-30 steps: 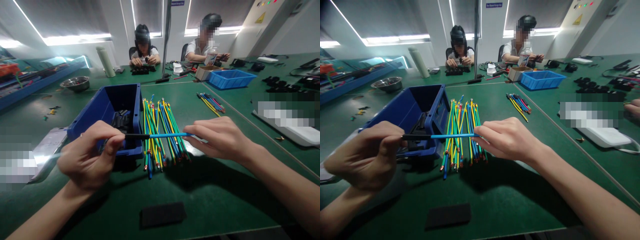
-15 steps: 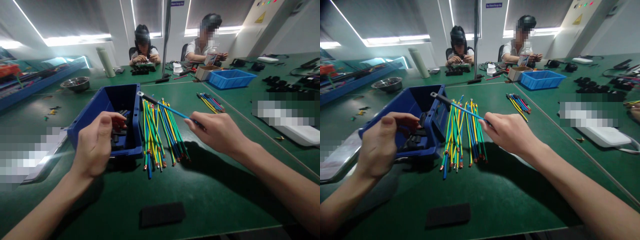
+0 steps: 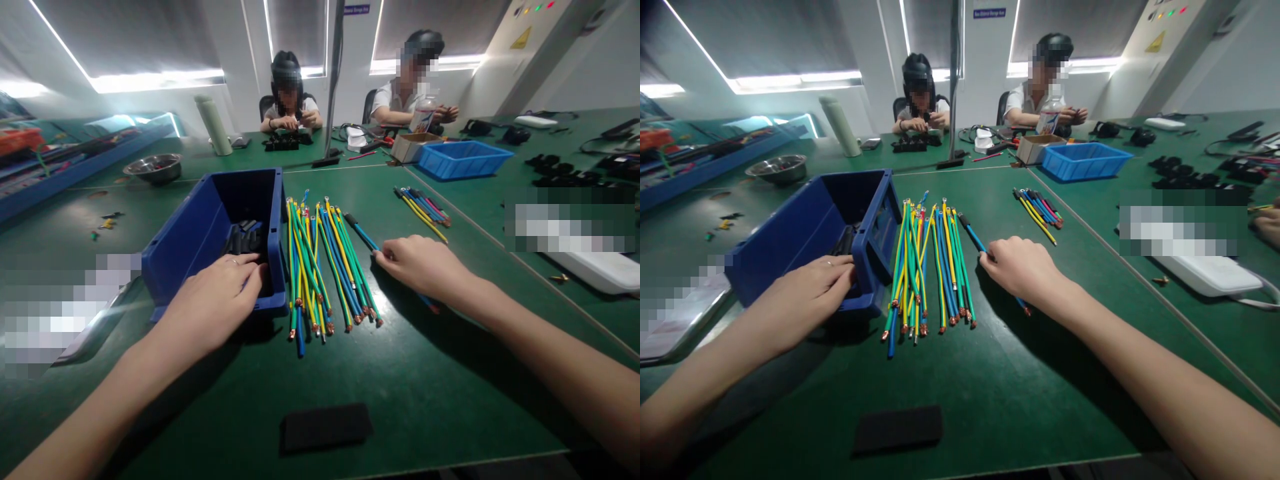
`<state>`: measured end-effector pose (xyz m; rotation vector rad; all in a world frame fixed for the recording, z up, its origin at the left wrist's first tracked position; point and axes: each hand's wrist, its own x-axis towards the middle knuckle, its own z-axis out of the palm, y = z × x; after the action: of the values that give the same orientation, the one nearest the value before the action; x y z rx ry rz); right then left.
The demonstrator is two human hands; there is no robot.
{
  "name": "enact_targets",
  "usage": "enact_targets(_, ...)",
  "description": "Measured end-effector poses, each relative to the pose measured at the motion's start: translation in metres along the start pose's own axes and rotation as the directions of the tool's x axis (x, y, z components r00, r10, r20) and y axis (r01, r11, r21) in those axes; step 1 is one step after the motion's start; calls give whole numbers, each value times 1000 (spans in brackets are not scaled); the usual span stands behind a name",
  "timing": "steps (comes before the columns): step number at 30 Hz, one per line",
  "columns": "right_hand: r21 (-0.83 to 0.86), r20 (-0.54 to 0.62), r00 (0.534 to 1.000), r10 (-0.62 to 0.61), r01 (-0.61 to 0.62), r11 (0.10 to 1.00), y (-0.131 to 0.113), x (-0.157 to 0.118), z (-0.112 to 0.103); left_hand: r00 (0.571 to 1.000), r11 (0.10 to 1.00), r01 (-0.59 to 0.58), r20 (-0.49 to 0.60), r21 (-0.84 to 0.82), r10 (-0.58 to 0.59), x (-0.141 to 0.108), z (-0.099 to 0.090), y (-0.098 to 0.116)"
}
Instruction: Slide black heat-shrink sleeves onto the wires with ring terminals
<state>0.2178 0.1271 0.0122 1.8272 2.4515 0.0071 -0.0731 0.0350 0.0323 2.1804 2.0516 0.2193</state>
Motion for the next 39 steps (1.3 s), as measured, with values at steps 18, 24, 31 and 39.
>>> enact_targets(18,791,459,642,-614,19,611,7,-12,-21,997,997,-75,11,-12,75,1,-1,0)
enact_targets(24,698,330,795,-509,157,698,0,-16,-23,997,999,-44,60,-22,45,1,-3,1)
enact_targets(31,286,-67,924,-377,379,880,1,-5,-10,997,996,-82,-17,-36,82,1,2,-3)
enact_targets(39,186,-181,952,-248,280,942,-5,-1,5,995,995,-91,47,-30,92,3,-4,1)
